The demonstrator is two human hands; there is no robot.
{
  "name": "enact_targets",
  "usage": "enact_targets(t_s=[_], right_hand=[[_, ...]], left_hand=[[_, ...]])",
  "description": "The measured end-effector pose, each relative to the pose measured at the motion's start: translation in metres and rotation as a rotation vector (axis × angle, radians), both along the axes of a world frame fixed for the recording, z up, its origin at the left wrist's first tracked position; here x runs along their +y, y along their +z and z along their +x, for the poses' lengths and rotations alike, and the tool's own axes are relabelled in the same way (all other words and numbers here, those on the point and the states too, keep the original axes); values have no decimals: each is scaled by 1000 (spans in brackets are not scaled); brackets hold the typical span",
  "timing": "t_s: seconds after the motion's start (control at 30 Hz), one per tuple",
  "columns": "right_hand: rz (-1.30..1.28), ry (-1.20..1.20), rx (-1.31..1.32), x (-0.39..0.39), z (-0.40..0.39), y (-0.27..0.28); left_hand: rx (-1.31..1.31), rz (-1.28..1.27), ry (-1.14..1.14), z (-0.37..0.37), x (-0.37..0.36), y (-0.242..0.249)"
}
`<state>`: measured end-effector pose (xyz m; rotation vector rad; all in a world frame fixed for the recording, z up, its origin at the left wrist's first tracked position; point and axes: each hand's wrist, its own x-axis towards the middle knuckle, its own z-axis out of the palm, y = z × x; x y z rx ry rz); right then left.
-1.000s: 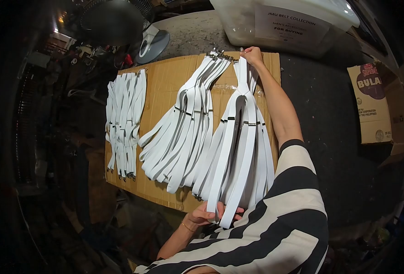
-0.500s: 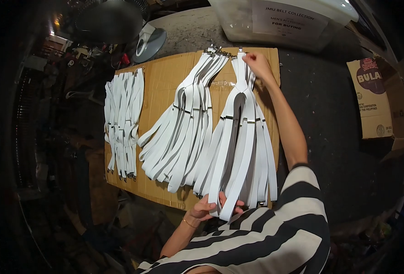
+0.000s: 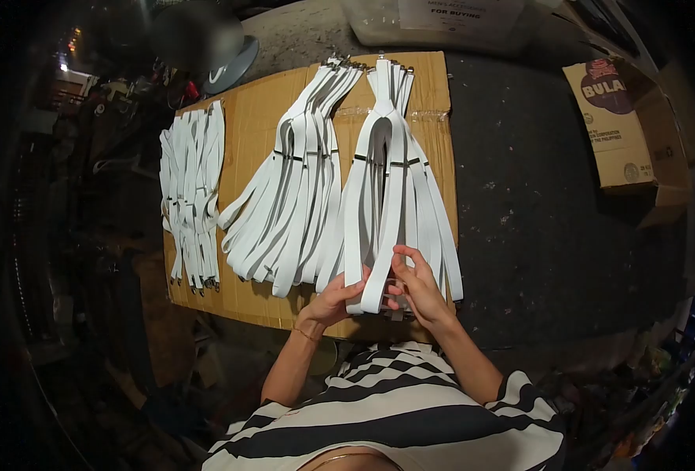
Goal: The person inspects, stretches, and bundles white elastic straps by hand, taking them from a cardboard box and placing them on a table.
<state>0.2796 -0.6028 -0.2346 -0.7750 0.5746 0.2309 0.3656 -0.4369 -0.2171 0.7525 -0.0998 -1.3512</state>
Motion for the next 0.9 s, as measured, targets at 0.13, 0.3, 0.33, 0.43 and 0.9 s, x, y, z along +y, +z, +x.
enact_targets(t_s=[0.13, 0.3, 0.33, 0.43, 0.9], right_hand=[[-16, -66, -4, 8, 0, 7], [-128, -167, -4, 19, -4, 4], [-171, -164, -5, 19, -5, 3], [-234, -174, -19, 17, -7, -5], [-775, 164, 59, 2, -32, -46]], left_hand=[[-56, 197, -3, -12, 2, 0], [-296, 310, 80, -26, 18, -15], [-300, 307, 81, -29, 19, -12], [-376, 408, 142, -36, 24, -3], [-1054, 957, 448, -31, 64, -44]])
